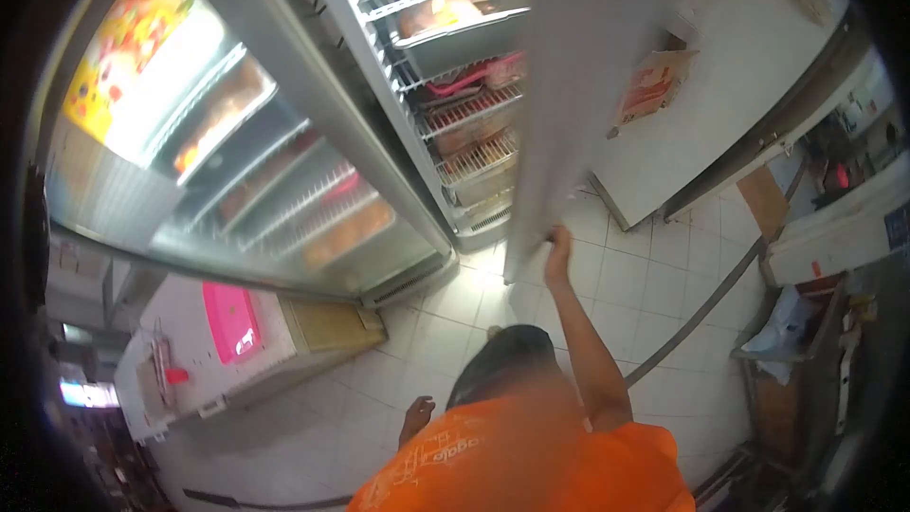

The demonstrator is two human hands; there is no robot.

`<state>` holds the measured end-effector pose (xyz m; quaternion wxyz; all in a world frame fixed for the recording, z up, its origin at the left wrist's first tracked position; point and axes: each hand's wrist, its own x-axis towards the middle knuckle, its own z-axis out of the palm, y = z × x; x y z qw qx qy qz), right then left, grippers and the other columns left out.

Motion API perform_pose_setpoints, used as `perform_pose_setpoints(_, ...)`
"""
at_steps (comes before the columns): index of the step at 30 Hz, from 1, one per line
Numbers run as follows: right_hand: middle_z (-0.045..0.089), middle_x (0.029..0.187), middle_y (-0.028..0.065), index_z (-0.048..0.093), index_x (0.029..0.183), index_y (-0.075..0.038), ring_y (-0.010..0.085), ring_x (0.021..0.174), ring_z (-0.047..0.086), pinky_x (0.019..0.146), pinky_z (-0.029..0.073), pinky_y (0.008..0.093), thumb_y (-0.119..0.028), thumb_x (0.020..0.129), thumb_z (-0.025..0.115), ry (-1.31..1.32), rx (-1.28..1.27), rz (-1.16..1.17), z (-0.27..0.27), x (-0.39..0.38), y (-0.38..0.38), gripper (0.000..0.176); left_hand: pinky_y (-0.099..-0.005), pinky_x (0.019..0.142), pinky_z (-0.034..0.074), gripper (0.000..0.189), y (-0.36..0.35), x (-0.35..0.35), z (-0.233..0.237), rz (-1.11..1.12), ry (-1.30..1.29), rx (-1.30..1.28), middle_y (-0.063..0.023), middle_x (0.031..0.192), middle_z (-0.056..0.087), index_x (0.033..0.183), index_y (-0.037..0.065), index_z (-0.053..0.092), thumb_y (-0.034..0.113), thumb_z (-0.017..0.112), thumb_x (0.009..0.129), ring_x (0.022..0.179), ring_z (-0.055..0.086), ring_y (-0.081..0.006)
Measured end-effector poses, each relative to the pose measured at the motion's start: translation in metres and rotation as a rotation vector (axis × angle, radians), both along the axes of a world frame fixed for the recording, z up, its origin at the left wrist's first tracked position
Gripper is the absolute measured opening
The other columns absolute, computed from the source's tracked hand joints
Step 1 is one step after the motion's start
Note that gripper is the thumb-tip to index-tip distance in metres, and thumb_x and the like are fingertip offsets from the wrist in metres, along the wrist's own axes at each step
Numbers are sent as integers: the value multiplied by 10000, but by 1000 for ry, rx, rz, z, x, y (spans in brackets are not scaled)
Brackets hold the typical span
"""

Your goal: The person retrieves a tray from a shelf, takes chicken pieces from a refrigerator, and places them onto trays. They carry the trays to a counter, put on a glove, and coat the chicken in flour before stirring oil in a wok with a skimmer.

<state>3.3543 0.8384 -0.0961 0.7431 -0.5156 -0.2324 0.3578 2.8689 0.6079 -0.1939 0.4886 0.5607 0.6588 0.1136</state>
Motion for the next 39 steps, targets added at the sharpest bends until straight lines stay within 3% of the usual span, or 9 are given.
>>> perform_pose_setpoints(9, 528, 1224, 100, 406, 1288, -84, 242, 1051, 524, 931, 405, 379, -394, 959, 334, 31, 38, -563, 93, 180, -102, 458, -351, 572, 496, 257, -205, 0, -117, 669, -341, -536, -92, 815, 641, 1007, 57, 585, 262, 529, 862, 698, 615, -200)
perform_pose_setpoints(11, 538, 1208, 102, 402, 1293, -84, 247, 1045, 530, 938, 404, 382, -399, 960, 328, 35, 20, -536, 117, 210, -107, 464, -332, 491, 479, 257, -219, -13, -113, 108, -20, -14, -84, 808, 646, 988, 61, 579, 272, 502, 863, 639, 608, -174)
perform_pose_setpoints(13, 548, 1193, 104, 398, 1299, -84, 252, 1039, 537, 946, 403, 385, -403, 962, 321, 58, 11, -526, 132, 225, -111, 470, -298, 468, 456, 283, -207, 14, -88, 833, -139, -336, -82, 813, 644, 1016, 61, 570, 289, 506, 861, 648, 605, -160)
perform_pose_setpoints(15, 530, 1221, 120, 385, 1313, -76, 272, 1078, 526, 960, 401, 395, -434, 959, 312, 42, -33, -555, 138, 236, -111, 509, -282, 461, 445, 300, -189, 29, -68, 858, -135, -337, -78, 819, 644, 1027, 59, 566, 303, 514, 860, 649, 603, -155)
perform_pose_setpoints(22, 349, 1372, 180, 321, 1336, 11, 353, 1150, 457, 992, 362, 454, -332, 938, 384, -184, -471, -857, 17, 204, -111, 529, -366, 634, 469, 396, -162, 93, -40, 983, -235, -255, -88, 949, 627, 1148, 68, 502, 375, 480, 900, 795, 594, -187)
perform_pose_setpoints(25, 487, 1177, 137, 433, 1231, -57, 286, 900, 586, 668, 502, 415, -290, 874, 501, -268, -854, -151, -214, 220, -87, 432, -268, 501, 455, 283, -170, 134, -38, 1124, -276, -263, -84, 859, 637, 1054, 49, 545, 274, 502, 888, 693, 607, -158)
perform_pose_setpoints(27, 563, 1020, 68, 512, 1172, -147, 207, 837, 592, 624, 474, 369, -378, 861, 503, 20, -909, 119, -85, 90, -43, 387, -314, 586, 487, 321, -219, 140, -112, 520, -53, 30, -109, 865, 636, 1034, 10, 561, 286, 491, 886, 747, 613, -197)
perform_pose_setpoints(31, 565, 1151, 97, 483, 1242, -123, 225, 867, 602, 703, 479, 370, -551, 924, 324, 14, -551, 679, -61, 53, 101, 557, -331, 622, 488, 336, -199, 184, -112, 589, 2, -250, -119, 866, 634, 1023, -1, 569, 294, 485, 886, 762, 612, -211)
perform_pose_setpoints(39, 586, 1106, 74, 528, 1176, -112, 274, 919, 581, 778, 470, 506, -484, 913, 368, 754, -151, 385, -46, 48, 369, 483, -392, 721, 473, 398, -67, 234, -64, 564, 207, -8, -151, 869, 626, 984, -30, 596, 332, 462, 889, 794, 605, -267)
